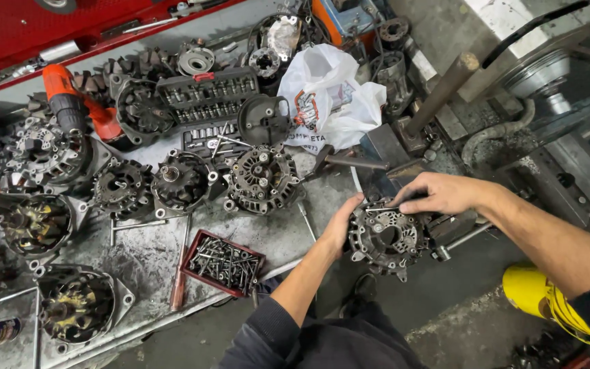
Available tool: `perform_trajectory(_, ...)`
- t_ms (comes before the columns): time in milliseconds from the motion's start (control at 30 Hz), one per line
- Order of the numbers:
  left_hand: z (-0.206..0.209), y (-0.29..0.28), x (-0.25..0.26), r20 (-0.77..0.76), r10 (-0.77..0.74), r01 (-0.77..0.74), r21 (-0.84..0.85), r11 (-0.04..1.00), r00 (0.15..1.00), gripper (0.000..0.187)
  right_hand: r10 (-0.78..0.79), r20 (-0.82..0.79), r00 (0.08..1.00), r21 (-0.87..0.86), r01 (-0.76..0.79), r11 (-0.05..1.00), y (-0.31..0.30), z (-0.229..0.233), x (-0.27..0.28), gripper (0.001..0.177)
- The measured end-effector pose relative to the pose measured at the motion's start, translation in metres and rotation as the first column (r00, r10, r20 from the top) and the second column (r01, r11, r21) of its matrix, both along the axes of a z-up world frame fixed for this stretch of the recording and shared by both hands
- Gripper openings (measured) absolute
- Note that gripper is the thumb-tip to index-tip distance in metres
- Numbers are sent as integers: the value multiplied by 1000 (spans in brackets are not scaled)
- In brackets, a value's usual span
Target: The person uses a hammer and a metal rod to strike and dislodge a component from a circular mechanical part. They then use a screwdriver to pry and remove the component, placing it on the workbench.
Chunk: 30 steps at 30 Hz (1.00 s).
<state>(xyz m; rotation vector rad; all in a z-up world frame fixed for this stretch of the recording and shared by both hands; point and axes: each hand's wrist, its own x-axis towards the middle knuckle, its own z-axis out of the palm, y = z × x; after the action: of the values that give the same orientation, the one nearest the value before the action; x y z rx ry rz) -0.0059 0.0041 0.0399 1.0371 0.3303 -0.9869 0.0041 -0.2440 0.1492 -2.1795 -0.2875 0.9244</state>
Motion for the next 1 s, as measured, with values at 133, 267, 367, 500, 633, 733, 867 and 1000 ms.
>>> perform_trajectory(133,1,3,1,-1,20,-20,11,1000,1000,98,31,-39,999,17,-31,999,-10,-10,12,35)
perform_trajectory(267,-10,-1,3,32,30,-30,4,1000,999,103,39,-99,994,36,-36,999,-21,-27,16,32)
perform_trajectory(367,-38,-7,10,49,43,-44,15,999,998,105,65,-90,994,-3,-65,998,-22,-26,21,33)
perform_trajectory(500,-50,-7,8,71,55,-57,27,998,996,107,147,-74,986,-20,-149,989,-2,7,26,34)
perform_trajectory(633,-24,-4,7,36,73,-74,21,997,997,111,234,-9,972,-88,-234,968,8,25,31,31)
perform_trajectory(733,-29,-7,-3,-42,123,-123,8,992,992,101,271,70,960,-142,-260,955,11,45,20,34)
perform_trajectory(867,-37,-11,-11,-51,263,-264,-13,964,963,42,126,313,941,-177,-72,982,5,58,-16,36)
perform_trajectory(1000,-34,-14,-12,-62,294,-291,47,956,954,51,-16,492,871,23,5,1000,-32,46,-61,34)
